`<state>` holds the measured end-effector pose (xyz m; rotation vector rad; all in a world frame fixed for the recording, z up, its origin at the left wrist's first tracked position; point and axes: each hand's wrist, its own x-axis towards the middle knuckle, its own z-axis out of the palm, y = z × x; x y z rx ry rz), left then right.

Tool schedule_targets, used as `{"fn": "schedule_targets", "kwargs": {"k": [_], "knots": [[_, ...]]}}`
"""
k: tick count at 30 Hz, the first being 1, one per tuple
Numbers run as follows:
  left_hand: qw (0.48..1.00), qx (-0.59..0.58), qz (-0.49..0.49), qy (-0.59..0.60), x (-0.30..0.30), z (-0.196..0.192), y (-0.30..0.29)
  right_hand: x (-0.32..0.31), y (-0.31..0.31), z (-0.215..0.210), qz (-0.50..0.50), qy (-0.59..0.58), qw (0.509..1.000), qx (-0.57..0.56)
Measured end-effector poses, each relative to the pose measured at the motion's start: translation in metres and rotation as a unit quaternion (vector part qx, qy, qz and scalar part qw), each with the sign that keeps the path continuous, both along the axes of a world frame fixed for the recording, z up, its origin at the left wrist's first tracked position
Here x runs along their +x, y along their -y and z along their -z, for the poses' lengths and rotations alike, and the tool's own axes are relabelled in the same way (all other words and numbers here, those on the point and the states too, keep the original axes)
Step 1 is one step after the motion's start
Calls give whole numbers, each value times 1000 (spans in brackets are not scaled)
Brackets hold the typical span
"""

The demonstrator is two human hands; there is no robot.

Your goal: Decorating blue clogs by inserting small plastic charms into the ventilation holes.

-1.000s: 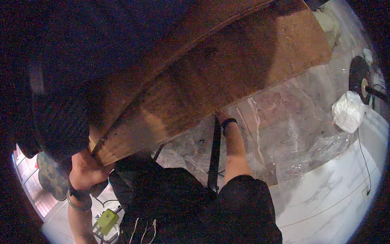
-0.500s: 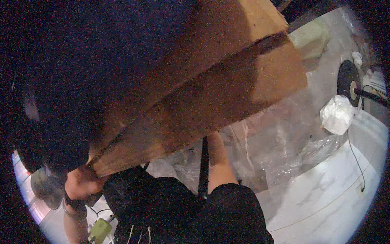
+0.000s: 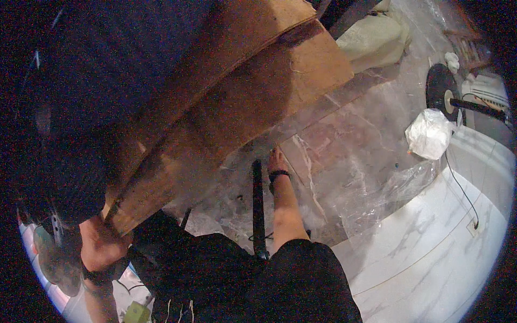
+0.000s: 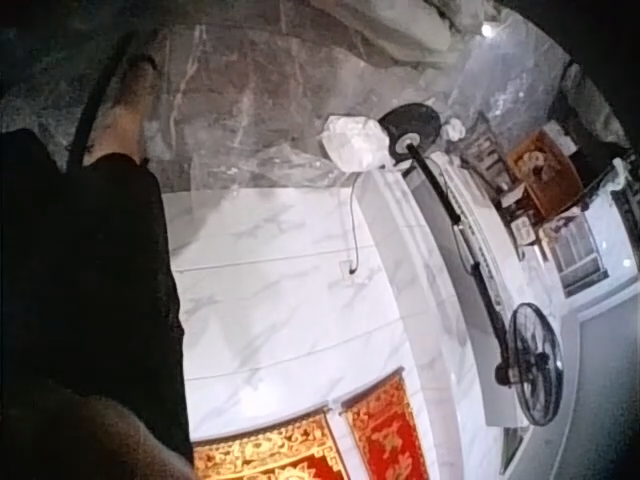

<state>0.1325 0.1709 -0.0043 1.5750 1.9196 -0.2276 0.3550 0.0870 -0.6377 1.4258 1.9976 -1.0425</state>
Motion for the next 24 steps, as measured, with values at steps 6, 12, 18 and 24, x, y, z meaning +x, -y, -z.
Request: {"fn": "schedule_targets", "kwargs": {"k": [6,12,18,24], "knots": [[997,45,-62,-15,-4,3,8,52,40,33,106,-58,991,-52],[993,76,89,-24,-14,10,3,80,-1,-6,171,-79,979,70],[975,-123,-180,52,-29,6,19,58,-50,-88,141,-76,987,27],[999,27,-5,-20,4,9,-8,72,-49,-139,173,-113,977,52]]}}
